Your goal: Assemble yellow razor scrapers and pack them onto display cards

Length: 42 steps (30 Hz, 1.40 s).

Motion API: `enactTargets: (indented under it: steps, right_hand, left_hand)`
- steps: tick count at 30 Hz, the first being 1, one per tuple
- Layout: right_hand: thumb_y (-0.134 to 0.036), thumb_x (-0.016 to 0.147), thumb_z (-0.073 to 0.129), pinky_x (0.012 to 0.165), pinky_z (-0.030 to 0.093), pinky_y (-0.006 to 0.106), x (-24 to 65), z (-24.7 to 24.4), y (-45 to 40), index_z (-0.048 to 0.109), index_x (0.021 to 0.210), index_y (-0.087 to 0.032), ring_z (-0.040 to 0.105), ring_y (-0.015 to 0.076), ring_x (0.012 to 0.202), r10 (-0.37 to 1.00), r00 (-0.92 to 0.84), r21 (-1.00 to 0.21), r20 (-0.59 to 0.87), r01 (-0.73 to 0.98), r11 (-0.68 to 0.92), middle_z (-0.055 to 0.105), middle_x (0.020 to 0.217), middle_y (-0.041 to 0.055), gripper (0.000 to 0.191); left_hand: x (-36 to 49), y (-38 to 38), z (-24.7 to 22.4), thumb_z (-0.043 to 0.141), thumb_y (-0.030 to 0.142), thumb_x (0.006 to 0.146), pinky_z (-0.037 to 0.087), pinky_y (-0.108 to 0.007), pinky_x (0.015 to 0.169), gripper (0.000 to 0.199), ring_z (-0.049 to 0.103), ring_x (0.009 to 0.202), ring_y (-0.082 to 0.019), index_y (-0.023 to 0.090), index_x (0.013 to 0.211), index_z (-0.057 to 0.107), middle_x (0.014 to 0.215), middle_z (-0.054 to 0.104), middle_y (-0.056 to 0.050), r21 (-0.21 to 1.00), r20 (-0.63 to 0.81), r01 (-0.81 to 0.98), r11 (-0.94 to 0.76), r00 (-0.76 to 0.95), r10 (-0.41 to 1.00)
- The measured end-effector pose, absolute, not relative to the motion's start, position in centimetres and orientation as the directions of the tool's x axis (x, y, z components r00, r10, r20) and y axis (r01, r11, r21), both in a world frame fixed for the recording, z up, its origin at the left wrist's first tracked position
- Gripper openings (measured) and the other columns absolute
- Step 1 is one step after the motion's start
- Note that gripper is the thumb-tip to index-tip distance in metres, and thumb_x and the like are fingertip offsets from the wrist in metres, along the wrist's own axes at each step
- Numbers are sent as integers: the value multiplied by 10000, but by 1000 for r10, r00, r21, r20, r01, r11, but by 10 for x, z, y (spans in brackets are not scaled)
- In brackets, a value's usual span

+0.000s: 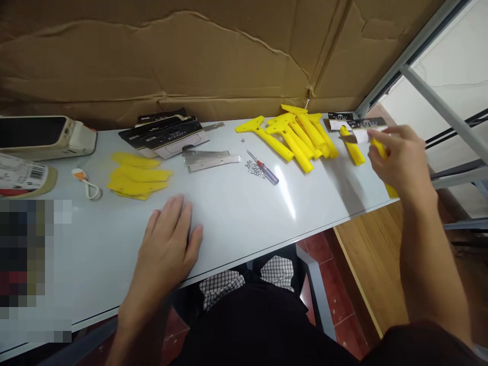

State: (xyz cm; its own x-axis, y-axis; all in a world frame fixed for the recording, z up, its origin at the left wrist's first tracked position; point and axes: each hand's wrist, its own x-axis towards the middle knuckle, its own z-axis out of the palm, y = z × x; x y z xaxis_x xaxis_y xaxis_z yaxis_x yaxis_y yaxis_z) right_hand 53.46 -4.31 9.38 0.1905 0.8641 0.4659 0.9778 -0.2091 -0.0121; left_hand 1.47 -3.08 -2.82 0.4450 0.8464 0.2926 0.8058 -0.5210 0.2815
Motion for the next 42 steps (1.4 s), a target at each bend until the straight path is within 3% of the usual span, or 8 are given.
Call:
enactTargets:
  steps: [3, 7, 13, 23, 28, 37, 40, 42]
  right_hand:
    - [-249, 1046, 635, 975, 455, 349, 547, 88, 20, 734, 1452, -60, 679, 211, 1139, 878, 266, 40, 397, 951, -306, 667, 1406, 269, 459]
    - [-276, 1113, 547, 975, 387, 384, 556, 68, 77, 659, 1529, -69, 581, 216, 1319, 876, 313, 91, 367, 925, -368, 627, 1442, 269, 478]
    - [-310, 1040, 610, 876, 382, 375, 568, 50, 94, 730, 1478, -145, 620, 208, 1139, 936, 302, 129, 179, 936, -327, 705, 1347, 255, 483]
    - [-355, 1042, 636, 887, 375, 412, 577, 62, 89, 723, 1492, -157, 607, 219, 1070, 958, 251, 137, 141, 953, -270, 765, 1280, 237, 499]
    - [-375, 1024, 664, 873, 369, 397, 578, 67, 89, 788, 1361, -101, 587, 186, 935, 964, 250, 131, 89, 957, -260, 795, 1216, 203, 452]
    - [-315, 981, 705, 786, 352, 377, 570, 67, 83, 800, 1347, -169, 535, 181, 854, 948, 312, 145, 62, 937, -318, 807, 1169, 146, 405]
    - [-337, 1015, 635, 761, 347, 391, 553, 72, 77, 805, 1324, -132, 559, 201, 878, 935, 325, 133, 141, 930, -343, 794, 1198, 190, 408]
    - [-283, 1005, 612, 774, 371, 386, 535, 76, 73, 833, 1217, -87, 587, 207, 854, 942, 271, 77, 198, 954, -291, 801, 1083, 205, 364]
  left_hand:
    - [14, -31, -29, 505, 266, 1086, 337, -709, 1304, 676, 377, 1629, -464, 102, 1720, 338, 1741, 396, -297, 263, 310, 804, -534, 454, 836]
    - [15, -31, -29, 503, 260, 1089, 369, -714, 1283, 691, 400, 1616, -471, 111, 1731, 295, 1721, 420, -314, 241, 326, 806, -540, 457, 828]
    - [16, -32, -27, 505, 257, 1088, 381, -712, 1281, 677, 410, 1612, -467, 120, 1722, 312, 1710, 441, -309, 238, 328, 808, -538, 455, 828]
    - [17, -31, -24, 488, 260, 1088, 381, -695, 1285, 588, 435, 1596, -474, 42, 1633, 442, 1685, 466, -328, 220, 307, 817, -533, 460, 833]
    - [17, -32, -24, 482, 269, 1092, 372, -695, 1288, 598, 418, 1609, -464, 53, 1648, 428, 1694, 457, -323, 229, 300, 821, -524, 452, 840]
    - [17, -31, -24, 464, 290, 1096, 357, -682, 1305, 582, 416, 1612, -458, 39, 1620, 472, 1702, 452, -314, 252, 286, 822, -511, 441, 851]
    - [18, -31, -24, 459, 296, 1096, 350, -674, 1309, 575, 405, 1619, -452, 21, 1600, 497, 1707, 442, -313, 253, 274, 824, -507, 441, 855]
    - [18, -31, -24, 458, 302, 1096, 346, -667, 1313, 572, 403, 1622, -443, 22, 1591, 511, 1711, 441, -307, 264, 272, 825, -500, 434, 859]
